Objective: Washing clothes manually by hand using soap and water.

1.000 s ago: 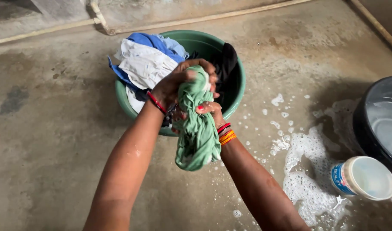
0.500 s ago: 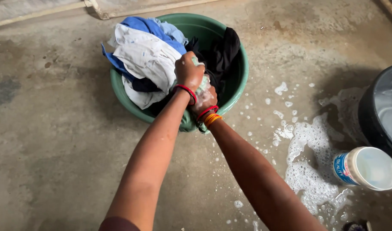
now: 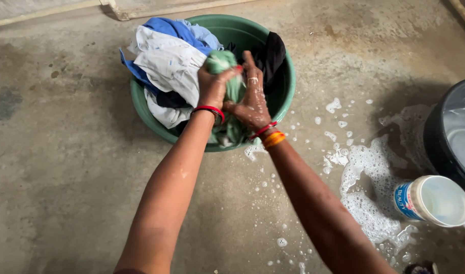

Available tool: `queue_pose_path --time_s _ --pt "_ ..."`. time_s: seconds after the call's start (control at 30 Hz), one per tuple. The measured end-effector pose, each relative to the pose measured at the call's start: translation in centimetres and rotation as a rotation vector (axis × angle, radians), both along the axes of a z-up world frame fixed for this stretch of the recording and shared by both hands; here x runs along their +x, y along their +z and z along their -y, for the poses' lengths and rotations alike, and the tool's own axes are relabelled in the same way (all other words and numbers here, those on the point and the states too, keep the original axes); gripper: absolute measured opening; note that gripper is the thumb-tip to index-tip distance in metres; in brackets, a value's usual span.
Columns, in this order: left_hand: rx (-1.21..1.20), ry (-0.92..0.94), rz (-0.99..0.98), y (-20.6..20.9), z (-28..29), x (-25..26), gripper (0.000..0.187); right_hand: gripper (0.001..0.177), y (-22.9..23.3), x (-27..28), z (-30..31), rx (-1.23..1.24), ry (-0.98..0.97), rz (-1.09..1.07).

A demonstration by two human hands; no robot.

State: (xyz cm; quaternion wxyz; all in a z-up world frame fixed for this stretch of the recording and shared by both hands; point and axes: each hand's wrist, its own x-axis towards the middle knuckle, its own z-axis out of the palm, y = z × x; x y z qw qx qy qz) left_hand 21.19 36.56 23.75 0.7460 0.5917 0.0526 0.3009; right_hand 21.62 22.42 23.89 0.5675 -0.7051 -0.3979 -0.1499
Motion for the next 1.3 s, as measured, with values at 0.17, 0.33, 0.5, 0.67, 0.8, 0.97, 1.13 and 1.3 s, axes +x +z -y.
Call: queue_pose_path --time_s 0.17,0.33,0.5,0.67,0.8,0.97,1.13,1.3 --pt "-0.321 0.200 0.198 2.8 -2.1 -0.2 0.034 0.081 -2.9 -3.5 1.0 0.011 0.130 -0.266" --pt "-0.373 0.299 0.340 4.4 -0.1 -2.0 0.041 0.062 -1.1 -6.2 -0.7 0.538 0.480 -0.754" --pt "-0.384 0.292 0.240 2.5 4.5 -7.0 0.044 0.051 -0.2 -3.0 -2.7 1.039 0.582 -1.283" --pt "-0.519 0.362 0.083 0.6 2.7 -5.5 0.033 0.039 2.0 -3.5 -3.7 0.651 0.036 -0.820" --pt "-0.619 -0.261 -0.120 -5.8 -4.1 -1.0 0.023 0.054 2.9 -4.6 -3.3 0.241 -0.311 -0.176" --pt "-0.123 -0.820 -0.146 -5.1 -7.5 2.9 0.021 0.055 2.8 -5.3 -2.1 -0.012 -0.373 0.343" --pt "0.186 -0.861 -0.408 -0.7 -7.1 5.0 0.022 0.048 0.9 -3.6 -1.4 -0.099 -0.343 0.771" --pt "0.447 -0.811 -0.636 1.1 -3.6 3.0 0.030 0.051 -2.9 -1.8 -1.2 -0.271 -0.006 1.132"
